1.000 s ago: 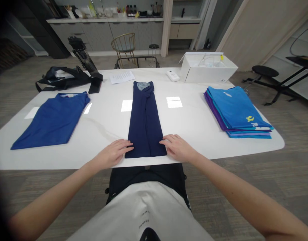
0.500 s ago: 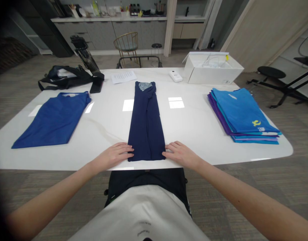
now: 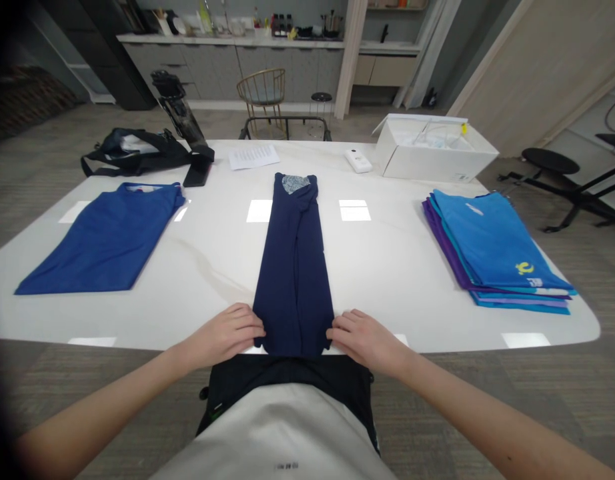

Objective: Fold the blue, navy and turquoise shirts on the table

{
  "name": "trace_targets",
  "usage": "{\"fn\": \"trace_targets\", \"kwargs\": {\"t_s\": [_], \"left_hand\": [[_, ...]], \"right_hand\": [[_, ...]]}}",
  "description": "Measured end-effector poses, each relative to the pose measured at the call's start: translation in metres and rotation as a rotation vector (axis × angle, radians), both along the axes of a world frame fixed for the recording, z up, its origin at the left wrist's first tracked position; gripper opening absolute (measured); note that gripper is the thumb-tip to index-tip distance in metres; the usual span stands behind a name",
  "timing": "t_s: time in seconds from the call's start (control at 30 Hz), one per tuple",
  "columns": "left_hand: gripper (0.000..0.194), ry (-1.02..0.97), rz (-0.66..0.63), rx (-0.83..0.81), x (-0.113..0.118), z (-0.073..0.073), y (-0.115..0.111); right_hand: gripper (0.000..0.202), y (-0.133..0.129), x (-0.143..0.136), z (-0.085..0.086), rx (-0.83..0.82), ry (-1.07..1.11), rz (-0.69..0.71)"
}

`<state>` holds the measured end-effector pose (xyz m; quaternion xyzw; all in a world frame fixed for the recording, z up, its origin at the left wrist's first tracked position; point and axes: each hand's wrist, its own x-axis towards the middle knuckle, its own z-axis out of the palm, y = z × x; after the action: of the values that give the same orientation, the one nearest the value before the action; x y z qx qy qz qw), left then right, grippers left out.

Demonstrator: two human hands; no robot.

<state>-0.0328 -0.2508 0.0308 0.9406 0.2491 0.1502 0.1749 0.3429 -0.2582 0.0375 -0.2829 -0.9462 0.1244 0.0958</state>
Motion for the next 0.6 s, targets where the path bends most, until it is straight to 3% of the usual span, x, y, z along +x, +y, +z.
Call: {"fn": "trace_targets", "kwargs": {"t_s": [0.17,0.33,0.47,0.6], "left_hand": [[0.016,-0.245,0.290,-0.169,0.013,0.018,0.046],[0.024,-0.496,0.637,-0.264,0.028,0.028,0.121],[0.025,-0.669,0.828,-0.320,0.040,0.016,0.193],[0.019,-0.393,0.986,-0.433,0.045,-0.005,0.243]], "right_hand": [[0.018,0.036,-0.015,0.012,-0.134,0.244,-0.246],[0.021,0.108,-0.030,0.021,-0.078,0.438,-0.571],[0.024,0.186,-0.044,0.014,-0.063,0.532,-0.733],[0.031,0.241,-0.053,-0.008,-0.232,0.345,-0.811]]}}
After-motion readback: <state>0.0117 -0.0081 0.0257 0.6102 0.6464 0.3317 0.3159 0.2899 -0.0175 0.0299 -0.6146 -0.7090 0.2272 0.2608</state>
